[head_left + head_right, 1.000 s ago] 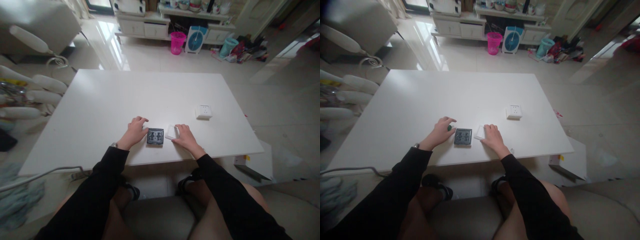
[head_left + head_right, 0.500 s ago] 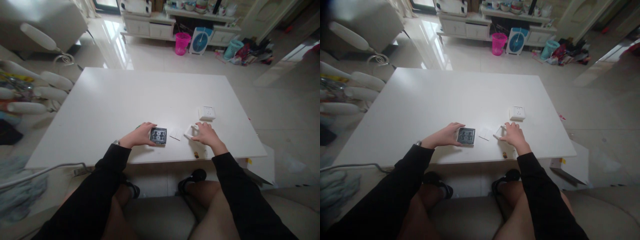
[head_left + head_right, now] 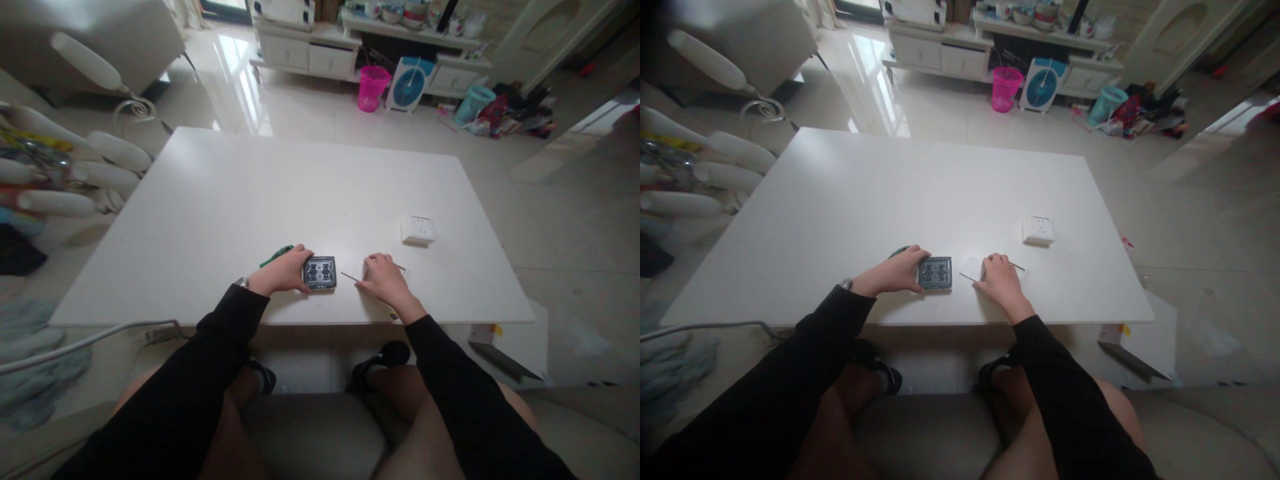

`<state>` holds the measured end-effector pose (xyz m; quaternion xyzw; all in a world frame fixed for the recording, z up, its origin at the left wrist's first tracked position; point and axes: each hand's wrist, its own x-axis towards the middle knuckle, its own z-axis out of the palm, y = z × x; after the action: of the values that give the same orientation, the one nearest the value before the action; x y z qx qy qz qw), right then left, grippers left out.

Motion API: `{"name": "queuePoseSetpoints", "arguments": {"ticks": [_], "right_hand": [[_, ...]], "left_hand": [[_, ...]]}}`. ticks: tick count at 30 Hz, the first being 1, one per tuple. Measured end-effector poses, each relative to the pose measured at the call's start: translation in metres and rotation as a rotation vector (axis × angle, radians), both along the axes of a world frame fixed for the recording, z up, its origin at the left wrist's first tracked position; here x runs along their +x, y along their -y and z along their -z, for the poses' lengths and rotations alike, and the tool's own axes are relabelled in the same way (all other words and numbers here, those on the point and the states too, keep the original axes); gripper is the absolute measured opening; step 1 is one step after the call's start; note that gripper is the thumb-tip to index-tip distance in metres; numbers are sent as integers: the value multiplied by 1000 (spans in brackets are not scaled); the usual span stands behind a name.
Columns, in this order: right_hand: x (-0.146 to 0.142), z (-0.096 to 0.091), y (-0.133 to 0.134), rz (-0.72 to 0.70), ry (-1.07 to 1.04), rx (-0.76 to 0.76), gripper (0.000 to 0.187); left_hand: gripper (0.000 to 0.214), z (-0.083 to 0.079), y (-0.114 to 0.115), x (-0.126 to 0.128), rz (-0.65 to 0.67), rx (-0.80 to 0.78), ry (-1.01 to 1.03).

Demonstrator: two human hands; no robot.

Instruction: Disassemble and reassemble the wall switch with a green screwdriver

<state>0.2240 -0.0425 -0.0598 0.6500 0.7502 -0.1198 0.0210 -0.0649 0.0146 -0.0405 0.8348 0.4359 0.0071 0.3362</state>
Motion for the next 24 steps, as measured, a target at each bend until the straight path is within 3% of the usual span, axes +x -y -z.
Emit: {"name": "queuePoseSetpoints", "arguments": {"ticks": [3,8,10,15,20,24], "right_hand": [[-6,3,2,-14,7,25,34],[-2,-9,1,40,14,61,28],[-2,-14,0,46,-101,91,32],[-19,-16,3,-124,-507,120,47],[-38,-9,10,-199,-559,62,52],[-43,-3,8,-169,-607,25,53]], "left_hand": [[77,2,3,2,14,-9,-12],[75,-1,6,6,25,-18,6],[72,-2,7,8,40,-13,19],[67,0,10,12,54,5,52],[66,3,11,12,64,2,49],[83,5,10,12,61,8,89]]}}
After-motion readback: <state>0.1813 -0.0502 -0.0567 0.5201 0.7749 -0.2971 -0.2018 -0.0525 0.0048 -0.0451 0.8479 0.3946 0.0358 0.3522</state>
